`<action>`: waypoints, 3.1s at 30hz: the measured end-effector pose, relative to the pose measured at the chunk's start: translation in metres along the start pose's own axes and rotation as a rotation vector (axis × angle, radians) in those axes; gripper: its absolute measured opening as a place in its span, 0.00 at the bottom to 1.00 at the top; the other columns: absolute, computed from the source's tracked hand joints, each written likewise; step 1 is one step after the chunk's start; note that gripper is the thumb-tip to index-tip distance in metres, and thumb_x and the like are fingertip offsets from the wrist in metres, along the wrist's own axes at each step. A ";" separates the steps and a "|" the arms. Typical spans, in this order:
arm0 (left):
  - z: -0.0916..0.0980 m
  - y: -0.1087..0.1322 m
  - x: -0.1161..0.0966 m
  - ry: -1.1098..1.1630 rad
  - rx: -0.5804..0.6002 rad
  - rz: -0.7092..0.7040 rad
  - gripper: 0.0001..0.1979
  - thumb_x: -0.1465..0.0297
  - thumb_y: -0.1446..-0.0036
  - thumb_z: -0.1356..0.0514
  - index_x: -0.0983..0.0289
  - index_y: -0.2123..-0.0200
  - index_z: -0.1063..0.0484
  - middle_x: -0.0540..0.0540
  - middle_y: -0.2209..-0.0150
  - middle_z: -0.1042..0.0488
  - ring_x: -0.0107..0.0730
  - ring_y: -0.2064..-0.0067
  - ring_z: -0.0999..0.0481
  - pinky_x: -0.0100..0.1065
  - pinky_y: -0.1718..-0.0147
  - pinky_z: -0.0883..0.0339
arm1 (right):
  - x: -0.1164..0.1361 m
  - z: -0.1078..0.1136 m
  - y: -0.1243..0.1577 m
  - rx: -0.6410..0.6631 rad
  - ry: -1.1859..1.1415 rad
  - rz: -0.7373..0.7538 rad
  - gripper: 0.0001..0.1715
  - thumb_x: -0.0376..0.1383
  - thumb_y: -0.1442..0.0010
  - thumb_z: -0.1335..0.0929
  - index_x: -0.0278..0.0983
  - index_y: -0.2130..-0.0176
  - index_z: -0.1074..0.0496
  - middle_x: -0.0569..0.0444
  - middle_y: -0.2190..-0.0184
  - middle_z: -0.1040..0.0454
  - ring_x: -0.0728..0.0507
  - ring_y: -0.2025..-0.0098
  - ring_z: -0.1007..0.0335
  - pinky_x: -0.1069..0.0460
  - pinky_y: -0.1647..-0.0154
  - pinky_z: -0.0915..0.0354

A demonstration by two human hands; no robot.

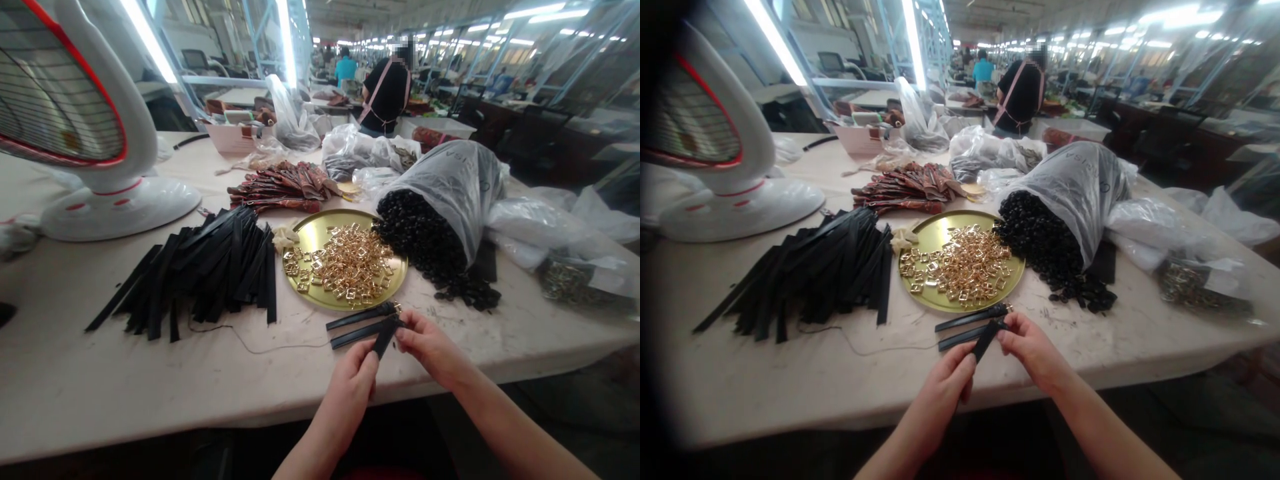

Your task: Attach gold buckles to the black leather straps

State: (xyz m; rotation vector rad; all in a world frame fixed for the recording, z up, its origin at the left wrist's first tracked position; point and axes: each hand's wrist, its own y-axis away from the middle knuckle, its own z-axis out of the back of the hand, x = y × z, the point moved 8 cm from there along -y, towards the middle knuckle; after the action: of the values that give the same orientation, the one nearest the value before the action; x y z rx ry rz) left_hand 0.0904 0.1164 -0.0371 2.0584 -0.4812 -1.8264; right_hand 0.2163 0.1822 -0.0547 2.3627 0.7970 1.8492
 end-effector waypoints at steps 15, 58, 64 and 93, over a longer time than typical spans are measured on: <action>-0.005 -0.017 0.018 0.194 0.091 0.116 0.10 0.64 0.48 0.46 0.65 0.65 0.35 0.46 0.78 0.33 0.21 0.81 0.37 0.24 0.82 0.42 | -0.008 0.006 -0.007 -0.092 -0.143 -0.133 0.12 0.38 0.56 0.27 0.36 0.74 0.32 0.58 0.74 0.29 0.52 0.74 0.36 0.55 0.70 0.38; 0.006 0.029 -0.033 -0.531 -0.208 -0.339 0.13 0.62 0.45 0.49 0.62 0.75 0.32 0.49 0.80 0.35 0.31 0.76 0.36 0.29 0.74 0.47 | 0.009 -0.022 0.036 0.020 0.088 0.142 0.15 0.41 0.53 0.28 0.38 0.66 0.32 0.60 0.78 0.32 0.51 0.75 0.36 0.53 0.69 0.38; 0.001 0.025 -0.025 -0.617 -0.125 -0.326 0.12 0.63 0.44 0.50 0.62 0.73 0.32 0.51 0.76 0.31 0.32 0.72 0.33 0.30 0.72 0.46 | 0.012 -0.019 0.033 0.014 0.152 0.159 0.15 0.42 0.56 0.27 0.38 0.68 0.31 0.60 0.78 0.33 0.51 0.75 0.36 0.53 0.71 0.38; -0.004 0.010 0.003 -0.391 0.117 -0.194 0.31 0.70 0.43 0.56 0.62 0.39 0.68 0.47 0.77 0.31 0.24 0.81 0.37 0.28 0.79 0.41 | -0.006 -0.044 0.027 0.156 0.036 0.044 0.16 0.40 0.55 0.27 0.33 0.69 0.33 0.60 0.78 0.32 0.52 0.75 0.37 0.55 0.72 0.41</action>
State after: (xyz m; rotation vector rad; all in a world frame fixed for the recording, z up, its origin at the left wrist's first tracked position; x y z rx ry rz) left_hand 0.0947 0.1066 -0.0350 1.8746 -0.5123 -2.3875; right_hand 0.1852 0.1443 -0.0383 2.4635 0.9323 1.9187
